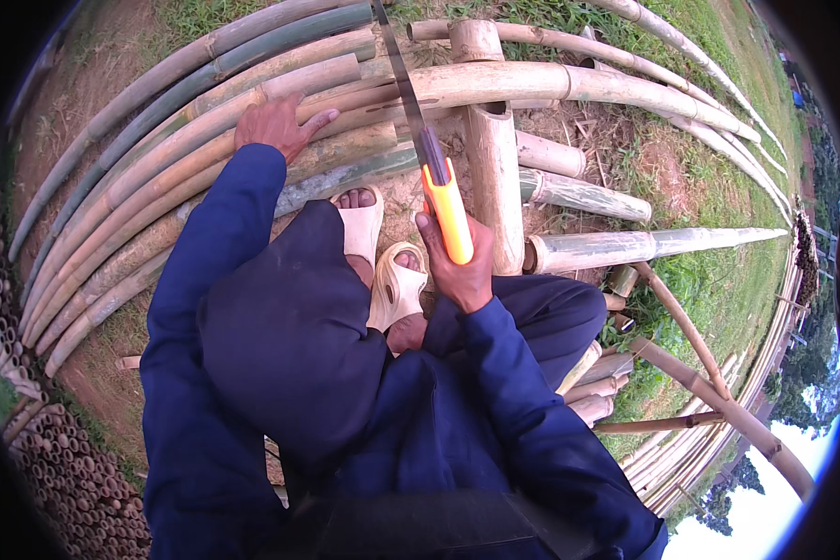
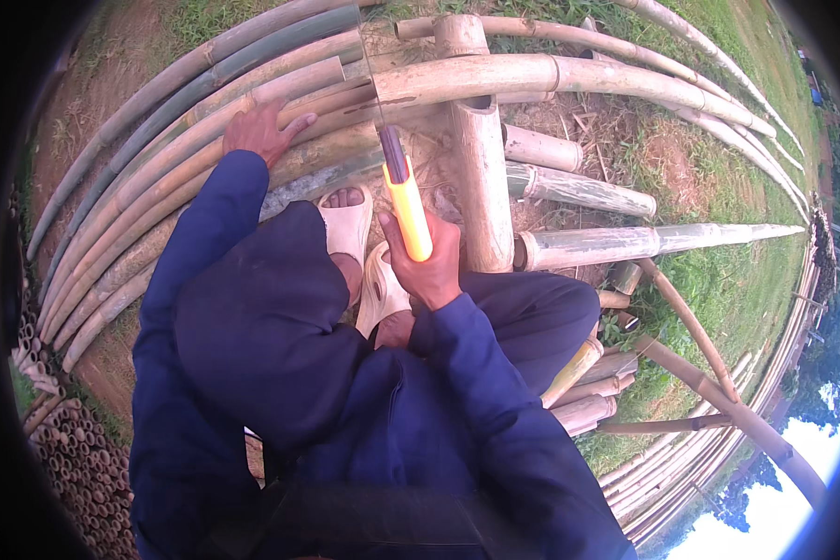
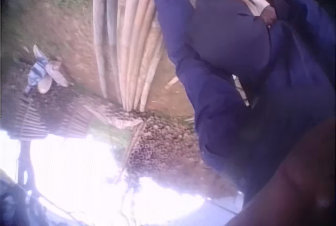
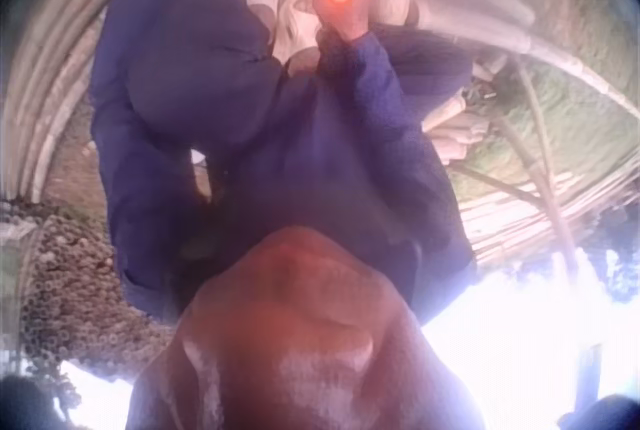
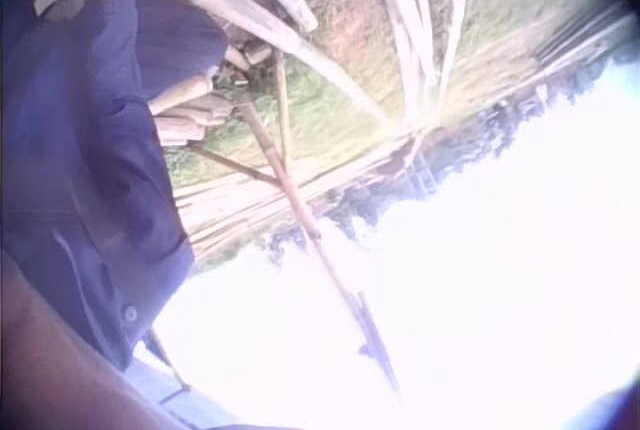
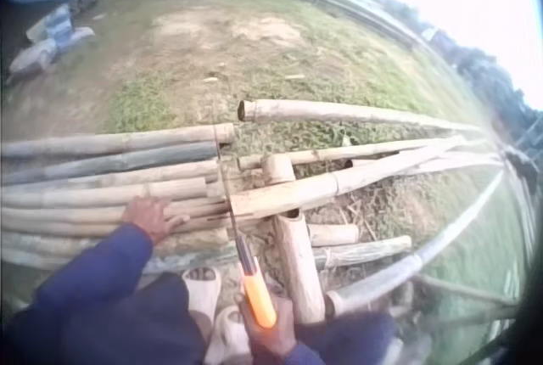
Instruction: The person uses a hand saw to cut bamboo poles into shorter sections. They repeatedly position a pole on a makeshift support, saw through it, and then move the cut pieces aside.
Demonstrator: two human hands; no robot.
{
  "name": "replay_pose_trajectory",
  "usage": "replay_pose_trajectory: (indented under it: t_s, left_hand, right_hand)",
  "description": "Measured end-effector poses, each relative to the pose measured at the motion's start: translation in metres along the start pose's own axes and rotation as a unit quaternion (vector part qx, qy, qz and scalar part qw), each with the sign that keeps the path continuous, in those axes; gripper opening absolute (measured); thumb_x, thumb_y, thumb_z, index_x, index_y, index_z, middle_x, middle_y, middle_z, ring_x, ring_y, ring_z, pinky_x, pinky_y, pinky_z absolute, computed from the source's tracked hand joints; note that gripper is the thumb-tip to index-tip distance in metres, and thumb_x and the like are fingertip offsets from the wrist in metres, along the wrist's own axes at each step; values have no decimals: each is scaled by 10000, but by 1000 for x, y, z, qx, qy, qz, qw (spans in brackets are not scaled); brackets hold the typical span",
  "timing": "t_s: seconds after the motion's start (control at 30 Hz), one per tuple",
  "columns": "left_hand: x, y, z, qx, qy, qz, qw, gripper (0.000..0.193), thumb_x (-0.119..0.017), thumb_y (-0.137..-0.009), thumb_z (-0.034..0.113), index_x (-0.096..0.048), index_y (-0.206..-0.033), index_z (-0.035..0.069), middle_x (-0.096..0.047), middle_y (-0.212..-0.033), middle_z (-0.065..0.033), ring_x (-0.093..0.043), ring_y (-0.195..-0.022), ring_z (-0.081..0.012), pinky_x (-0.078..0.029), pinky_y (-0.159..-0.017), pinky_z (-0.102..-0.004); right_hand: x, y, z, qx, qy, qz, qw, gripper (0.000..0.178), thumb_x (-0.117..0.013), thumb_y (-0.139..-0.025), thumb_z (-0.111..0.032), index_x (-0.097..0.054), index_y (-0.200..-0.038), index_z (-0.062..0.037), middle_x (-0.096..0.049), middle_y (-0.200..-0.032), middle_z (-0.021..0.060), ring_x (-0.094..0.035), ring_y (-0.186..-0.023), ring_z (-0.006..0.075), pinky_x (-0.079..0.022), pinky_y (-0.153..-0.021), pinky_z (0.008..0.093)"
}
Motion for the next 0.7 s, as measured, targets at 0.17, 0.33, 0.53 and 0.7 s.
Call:
replay_pose_trajectory:
  t_s: [0.17,0.33,0.53,0.7]
  left_hand:
    - [-7,1,-11,-14,8,33,999,963,-369,-879,895,-668,-1319,92,-753,-1075,-184,-719,-1009,-355,-546,-902,-469]
    - [0,1,-3,11,-13,5,1000,965,-378,-879,892,-657,-1353,98,-753,-1079,-182,-724,-1003,-345,-550,-896,-473]
    - [2,-1,0,6,-4,10,1000,971,-379,-873,899,-669,-1333,95,-759,-995,-188,-732,-965,-344,-552,-889,-465]
    - [1,-1,-7,20,14,-25,999,943,-412,-866,891,-681,-1327,113,-753,-1019,-215,-724,-964,-381,-553,-890,-481]
  right_hand:
    - [-9,8,-9,35,-30,0,999,183,-775,-929,-144,-726,-940,32,-654,-651,111,-581,-563,129,-488,-563,325]
    - [29,102,12,22,-17,-21,999,274,-761,-920,-77,-726,-1169,31,-761,-893,147,-734,-799,157,-558,-741,298]
    - [-17,-30,-2,71,-63,30,995,301,-758,-949,-185,-625,-763,11,-555,-566,33,-488,-534,76,-423,-506,321]
    - [12,59,4,-6,-129,18,992,156,-753,-937,-87,-739,-1016,46,-714,-747,85,-651,-654,101,-521,-613,280]
Point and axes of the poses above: each hand's wrist, its own y-axis away from the middle knuckle, its own x-axis out of the back of the hand, z = x × y, the point moved 6 cm from there along -y, towards the middle knuckle
